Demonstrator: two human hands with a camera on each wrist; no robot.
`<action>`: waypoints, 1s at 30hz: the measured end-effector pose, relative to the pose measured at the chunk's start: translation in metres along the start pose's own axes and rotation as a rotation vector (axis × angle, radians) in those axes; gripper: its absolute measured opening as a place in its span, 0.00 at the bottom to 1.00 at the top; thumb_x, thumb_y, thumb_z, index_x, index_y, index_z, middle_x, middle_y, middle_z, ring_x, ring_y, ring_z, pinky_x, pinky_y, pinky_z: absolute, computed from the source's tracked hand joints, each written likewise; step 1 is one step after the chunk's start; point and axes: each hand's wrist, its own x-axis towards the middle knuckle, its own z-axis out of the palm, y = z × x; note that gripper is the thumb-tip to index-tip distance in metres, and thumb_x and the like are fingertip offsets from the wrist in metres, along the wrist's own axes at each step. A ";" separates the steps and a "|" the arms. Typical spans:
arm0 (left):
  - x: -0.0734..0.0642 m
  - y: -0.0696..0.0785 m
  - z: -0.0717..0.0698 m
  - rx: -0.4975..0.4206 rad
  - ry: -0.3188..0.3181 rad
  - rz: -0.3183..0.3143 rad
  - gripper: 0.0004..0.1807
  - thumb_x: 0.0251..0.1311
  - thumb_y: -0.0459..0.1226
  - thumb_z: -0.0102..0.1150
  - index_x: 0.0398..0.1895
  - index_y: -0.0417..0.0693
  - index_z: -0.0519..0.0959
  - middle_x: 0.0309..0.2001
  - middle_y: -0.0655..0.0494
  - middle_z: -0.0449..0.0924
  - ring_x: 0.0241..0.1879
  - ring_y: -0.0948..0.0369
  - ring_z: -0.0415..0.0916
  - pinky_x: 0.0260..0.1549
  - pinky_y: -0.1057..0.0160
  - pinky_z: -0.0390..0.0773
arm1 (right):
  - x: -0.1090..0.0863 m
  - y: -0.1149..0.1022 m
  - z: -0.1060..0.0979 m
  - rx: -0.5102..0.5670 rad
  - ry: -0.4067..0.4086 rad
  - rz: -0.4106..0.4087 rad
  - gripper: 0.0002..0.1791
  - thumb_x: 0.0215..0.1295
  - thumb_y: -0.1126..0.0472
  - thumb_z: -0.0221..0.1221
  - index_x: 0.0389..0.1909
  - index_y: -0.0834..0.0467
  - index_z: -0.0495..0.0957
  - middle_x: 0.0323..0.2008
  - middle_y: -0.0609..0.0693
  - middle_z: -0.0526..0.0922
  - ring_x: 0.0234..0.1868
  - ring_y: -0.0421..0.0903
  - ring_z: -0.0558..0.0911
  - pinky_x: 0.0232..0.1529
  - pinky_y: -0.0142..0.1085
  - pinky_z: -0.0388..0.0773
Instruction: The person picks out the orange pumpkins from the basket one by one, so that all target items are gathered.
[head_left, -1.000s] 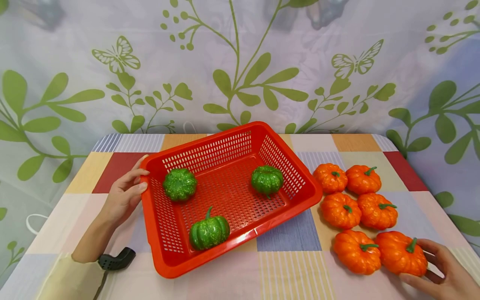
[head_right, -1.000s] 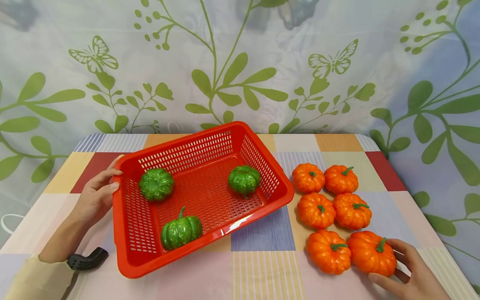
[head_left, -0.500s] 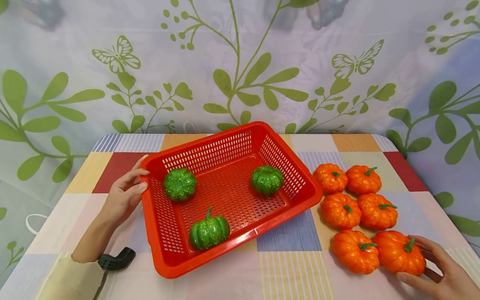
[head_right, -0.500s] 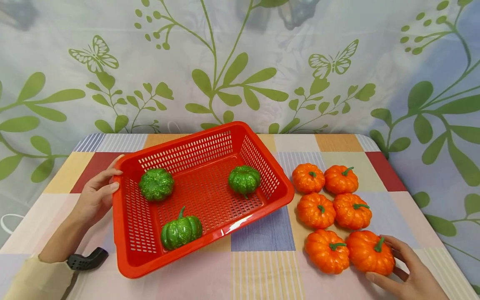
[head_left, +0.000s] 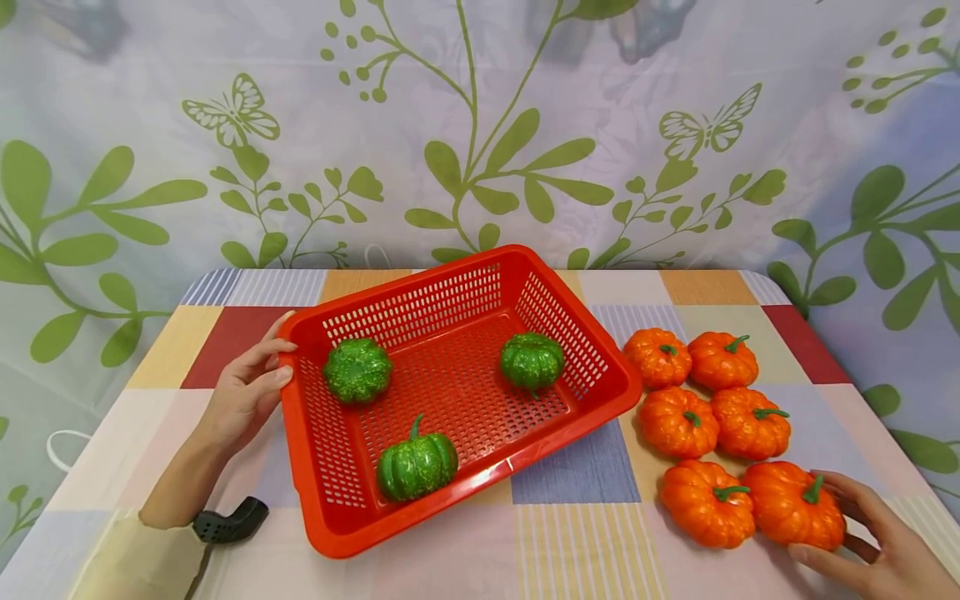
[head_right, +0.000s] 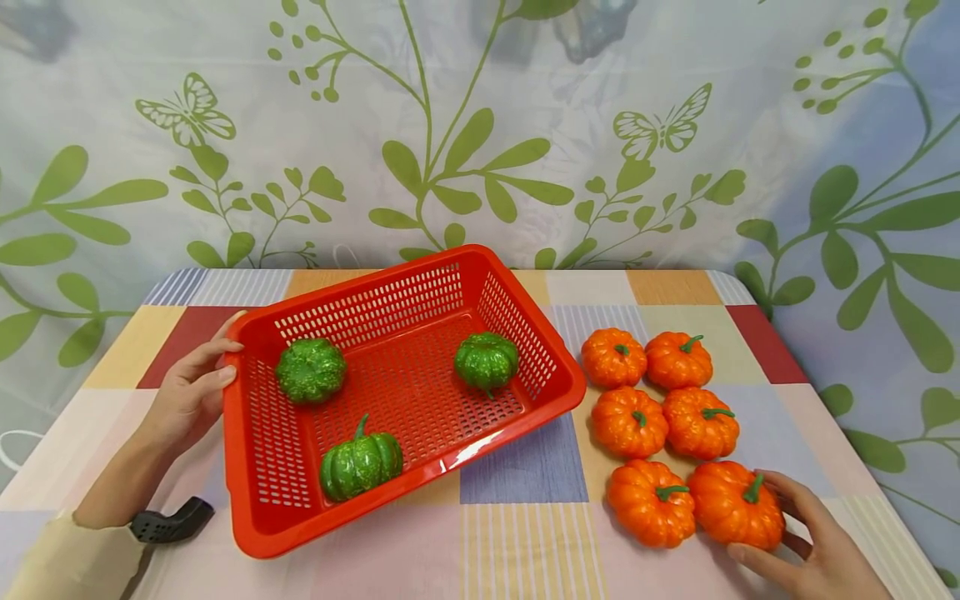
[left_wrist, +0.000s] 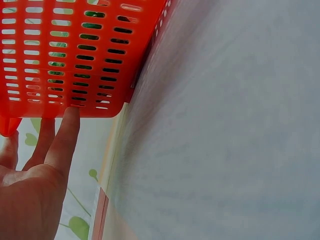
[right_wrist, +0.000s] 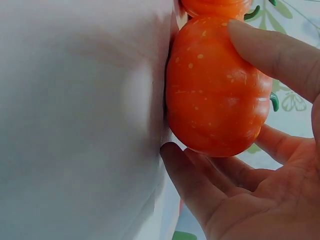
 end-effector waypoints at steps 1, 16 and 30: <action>0.000 0.000 0.000 0.001 0.000 0.000 0.19 0.70 0.23 0.42 0.56 0.44 0.78 0.77 0.50 0.45 0.64 0.57 0.65 0.46 0.61 0.81 | 0.000 -0.002 0.000 0.000 -0.011 0.006 0.55 0.62 0.50 0.68 0.68 0.77 0.41 0.61 0.77 0.54 0.55 0.74 0.60 0.43 0.58 0.80; 0.003 -0.002 0.002 -0.009 0.000 -0.019 0.20 0.70 0.23 0.42 0.57 0.44 0.78 0.78 0.50 0.44 0.65 0.57 0.64 0.47 0.61 0.81 | -0.006 -0.002 -0.001 0.004 0.019 -0.004 0.56 0.63 0.50 0.67 0.70 0.76 0.39 0.63 0.79 0.51 0.57 0.76 0.56 0.46 0.68 0.73; 0.001 0.015 0.003 0.256 0.011 -0.036 0.28 0.69 0.21 0.44 0.72 0.42 0.64 0.76 0.54 0.52 0.64 0.61 0.64 0.48 0.67 0.79 | -0.004 -0.082 -0.032 -0.078 0.360 -0.466 0.42 0.55 0.66 0.71 0.69 0.66 0.62 0.66 0.64 0.62 0.67 0.55 0.56 0.67 0.22 0.39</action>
